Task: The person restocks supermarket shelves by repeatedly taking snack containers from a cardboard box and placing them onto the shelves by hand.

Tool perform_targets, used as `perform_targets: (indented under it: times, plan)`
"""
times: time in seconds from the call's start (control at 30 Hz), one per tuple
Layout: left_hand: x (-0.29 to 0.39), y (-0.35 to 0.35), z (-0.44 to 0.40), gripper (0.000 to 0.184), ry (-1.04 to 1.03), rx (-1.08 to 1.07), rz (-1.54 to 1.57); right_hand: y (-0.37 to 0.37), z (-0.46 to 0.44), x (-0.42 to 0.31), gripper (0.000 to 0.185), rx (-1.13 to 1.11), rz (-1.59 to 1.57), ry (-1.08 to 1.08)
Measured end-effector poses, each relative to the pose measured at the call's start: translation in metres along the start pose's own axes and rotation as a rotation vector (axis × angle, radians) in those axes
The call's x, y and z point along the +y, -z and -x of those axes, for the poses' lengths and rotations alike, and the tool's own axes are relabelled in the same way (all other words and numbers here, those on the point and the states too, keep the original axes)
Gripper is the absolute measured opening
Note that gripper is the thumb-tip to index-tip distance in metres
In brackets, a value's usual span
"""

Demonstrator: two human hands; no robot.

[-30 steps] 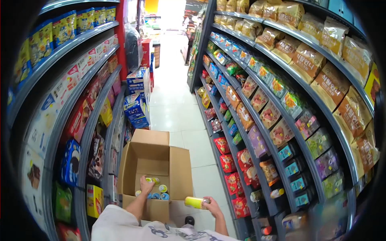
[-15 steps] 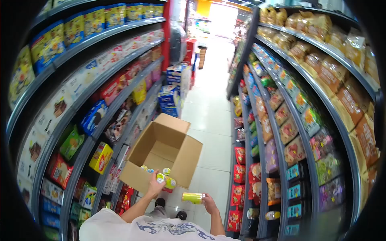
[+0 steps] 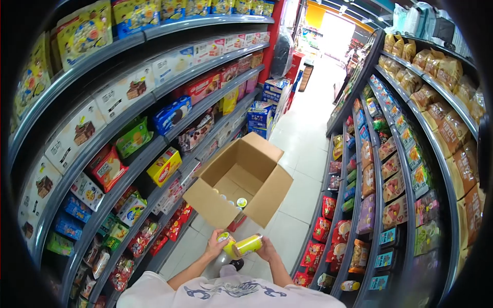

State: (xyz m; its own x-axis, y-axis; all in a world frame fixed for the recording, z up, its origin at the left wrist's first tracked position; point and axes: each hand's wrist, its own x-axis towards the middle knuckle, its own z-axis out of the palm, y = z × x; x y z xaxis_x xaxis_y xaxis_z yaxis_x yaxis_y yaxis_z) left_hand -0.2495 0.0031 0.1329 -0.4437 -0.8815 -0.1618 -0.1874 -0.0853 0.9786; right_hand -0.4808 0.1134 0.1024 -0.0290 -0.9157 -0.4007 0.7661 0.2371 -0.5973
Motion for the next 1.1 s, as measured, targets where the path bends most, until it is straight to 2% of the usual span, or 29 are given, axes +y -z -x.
perform_targets:
  times: [0.07,0.17,0.27,0.43,0.53,0.6,0.67,0.73,0.83,0.9,0.97,1.03,1.1]
  plan:
    - [-0.005,0.011,0.021,0.054,-0.025,0.017,0.062,-0.023,0.001,0.009,0.061,0.013,0.001,-0.016]
    - [-0.003,0.039,0.062,0.052,-0.006,0.061,0.051,-0.050,0.007,0.029,0.062,-0.098,-0.003,-0.065]
    - [-0.046,0.068,0.099,0.049,-0.011,0.121,0.130,-0.077,0.023,0.062,0.062,-0.094,0.017,-0.109]
    - [-0.088,0.120,0.201,0.046,0.056,0.315,0.187,-0.117,0.052,0.125,0.046,-0.056,0.144,-0.246]
    - [-0.130,0.146,0.273,0.045,0.082,0.518,0.082,-0.115,0.045,0.166,0.043,-0.105,0.435,-0.426]
    - [-0.174,0.160,0.326,0.044,0.171,0.657,0.050,-0.136,0.051,0.181,0.041,-0.093,0.702,-0.470]
    - [-0.227,0.165,0.378,0.045,0.221,0.868,0.160,-0.144,0.053,0.192,0.041,-0.090,0.846,-0.515]
    - [-0.279,0.172,0.424,0.045,0.412,1.088,0.431,-0.142,0.043,0.208,0.041,-0.116,0.874,-0.594]
    - [-0.260,0.170,0.484,0.042,0.342,1.225,0.716,-0.174,0.052,0.207,0.045,-0.227,0.873,-0.628]
    - [-0.249,0.165,0.508,0.043,0.270,1.332,0.780,-0.180,0.046,0.215,0.042,-0.297,0.937,-0.699]
    - [-0.208,0.159,0.535,0.050,0.239,1.430,0.720,-0.220,0.030,0.258,0.040,-0.466,1.100,-0.843]
    - [-0.207,0.157,0.533,0.047,0.230,1.619,0.748,-0.259,0.029,0.273,0.041,-0.554,1.194,-0.826]
    - [-0.206,0.162,0.532,0.045,0.195,1.721,0.763,-0.297,0.022,0.312,0.042,-0.743,1.287,-0.822]
